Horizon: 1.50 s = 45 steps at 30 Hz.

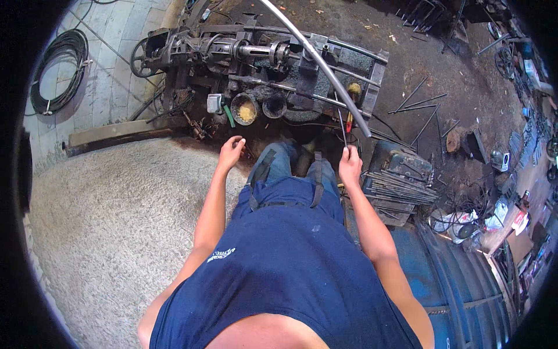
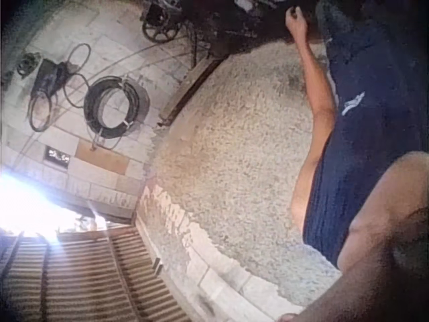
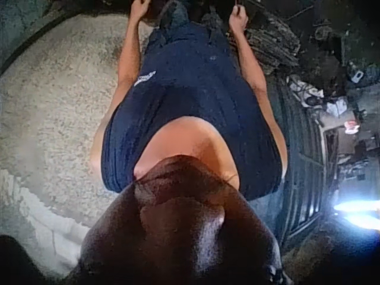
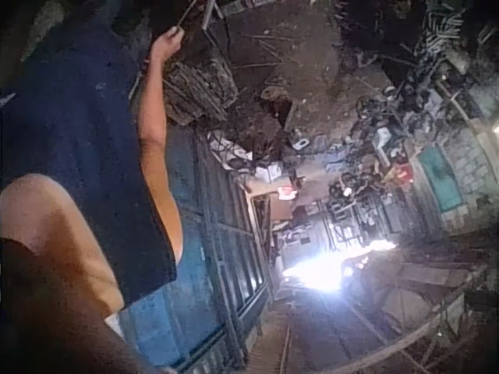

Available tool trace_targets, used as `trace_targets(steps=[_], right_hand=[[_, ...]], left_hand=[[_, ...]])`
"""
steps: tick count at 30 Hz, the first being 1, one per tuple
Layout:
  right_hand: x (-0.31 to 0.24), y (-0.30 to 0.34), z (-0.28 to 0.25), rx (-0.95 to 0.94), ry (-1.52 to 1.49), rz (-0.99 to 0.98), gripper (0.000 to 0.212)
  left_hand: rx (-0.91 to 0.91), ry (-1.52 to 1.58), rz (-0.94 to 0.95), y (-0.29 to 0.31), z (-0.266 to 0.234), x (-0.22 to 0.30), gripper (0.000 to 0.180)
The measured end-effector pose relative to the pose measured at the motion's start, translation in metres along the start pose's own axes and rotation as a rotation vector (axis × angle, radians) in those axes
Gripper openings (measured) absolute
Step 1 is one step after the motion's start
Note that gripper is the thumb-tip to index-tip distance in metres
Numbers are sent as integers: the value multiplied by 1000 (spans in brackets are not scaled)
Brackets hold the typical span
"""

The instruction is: Operating a manual machine to bend metal rods into shape.

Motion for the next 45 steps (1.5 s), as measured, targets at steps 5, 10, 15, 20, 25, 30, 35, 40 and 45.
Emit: trace_targets(steps=[5,10,15,20,25,30,35,40,45], right_hand=[[22,39,-18,-96,-16,-32,22],[-53,41,-16,-258,-193,-157,27],[-165,-10,35,-315,-314,-288,24],[-301,-61,122,-569,-706,-29,25],[-432,-70,220,-686,-827,214,23],[-520,-79,331,-684,-876,392,23],[-569,-107,435,-706,-942,517,16],[-586,-129,479,-518,-1056,701,13],[-600,-125,494,-433,-1152,769,17]], left_hand=[[10,-55,132,4,-7,43,42],[82,-56,248,-2,-38,85,41],[297,-34,444,-37,-101,117,38],[443,13,605,-98,-197,148,38],[556,87,629,-190,-326,146,35],[800,13,672,-299,-452,130,36],[812,-200,409,-431,-536,126,69],[369,-330,175,-517,-563,124,85],[170,16,131,-531,-549,99,75]])
Point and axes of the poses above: each hand's wrist, its own y-axis away from the middle knuckle, its own z-axis out of the palm, x = y × z, the point moved 2 cm from there along -y, towards the middle knuckle, and after that the axes turned 9 degrees about -z, right-handed, at the moved point
